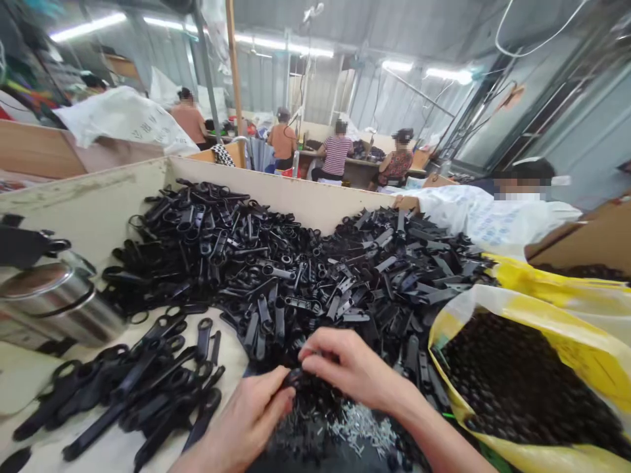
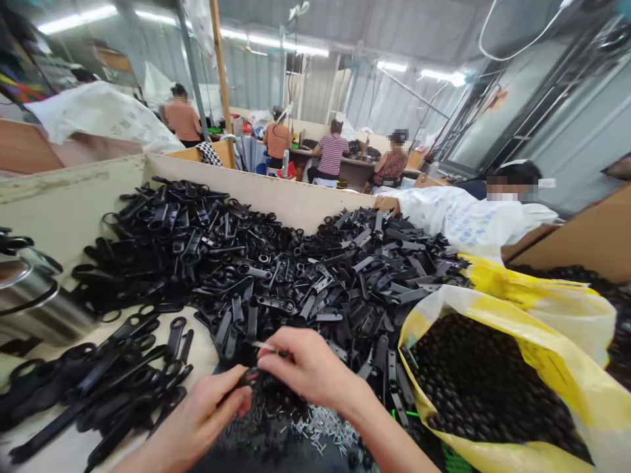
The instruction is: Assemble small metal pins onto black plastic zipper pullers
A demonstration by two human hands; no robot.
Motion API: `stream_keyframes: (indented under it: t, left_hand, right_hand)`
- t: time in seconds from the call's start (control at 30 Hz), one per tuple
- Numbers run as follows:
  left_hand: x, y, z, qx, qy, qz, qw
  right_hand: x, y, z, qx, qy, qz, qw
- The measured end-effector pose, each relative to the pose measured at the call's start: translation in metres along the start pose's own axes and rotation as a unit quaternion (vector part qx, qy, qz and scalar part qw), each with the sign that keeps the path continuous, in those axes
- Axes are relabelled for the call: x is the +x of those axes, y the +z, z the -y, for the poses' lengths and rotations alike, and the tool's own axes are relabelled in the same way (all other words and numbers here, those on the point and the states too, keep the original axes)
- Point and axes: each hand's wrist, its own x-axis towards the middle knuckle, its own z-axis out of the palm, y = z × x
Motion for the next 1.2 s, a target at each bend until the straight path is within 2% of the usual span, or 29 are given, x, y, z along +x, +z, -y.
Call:
stream_keyframes:
  t: [0.03, 0.07, 0.13, 0.23, 0.37, 0.5, 0.63, 0.73, 0.9, 0.97, 1.2]
  left_hand:
    - [0.0, 0.008, -0.002, -0.089, -0.073, 0.006, 0.993]
    - [-0.001, 0.015, -0.003, -0.177, -0.136, 0.006, 0.975]
    - [-0.005, 0.027, -0.003, -0.324, -0.217, -0.005, 0.921]
    - [-0.014, 0.035, -0.003, -0.426, -0.267, -0.054, 0.863]
    - [-0.024, 0.041, -0.006, -0.464, -0.298, -0.105, 0.828]
    - [-0.028, 0.045, -0.005, -0.474, -0.309, -0.122, 0.815]
    - [-0.028, 0.048, 0.004, -0.482, -0.308, -0.14, 0.808]
    - [-0.027, 0.05, 0.01, -0.479, -0.308, -0.162, 0.806]
    - [-0.026, 0.046, 0.01, -0.471, -0.299, -0.166, 0.813]
    - [-0.026, 0.044, 0.007, -0.465, -0.305, -0.156, 0.816]
    - [-0.028, 0.041, -0.006, -0.512, -0.29, -0.133, 0.798]
  right_hand:
    - [0.004, -0.007, -0.012, -0.022, 0.016, -0.033, 0.999]
    - [0.01, -0.013, -0.024, -0.061, 0.032, -0.063, 0.996]
    - [0.024, -0.023, -0.048, -0.114, 0.057, -0.092, 0.988]
    - [0.048, -0.026, -0.066, -0.152, 0.061, -0.083, 0.983]
    - [0.074, -0.014, -0.06, -0.193, 0.027, -0.027, 0.981]
    - [0.079, 0.001, -0.042, -0.238, 0.016, 0.025, 0.971]
    - [0.068, 0.016, -0.02, -0.254, 0.008, 0.032, 0.967]
    - [0.065, 0.016, -0.011, -0.248, 0.013, 0.022, 0.968]
    - [0.062, -0.018, -0.034, -0.253, 0.101, -0.044, 0.961]
    - [0.061, -0.024, -0.045, -0.254, 0.133, -0.048, 0.957]
    - [0.06, 0.005, -0.052, -0.248, 0.179, -0.031, 0.952]
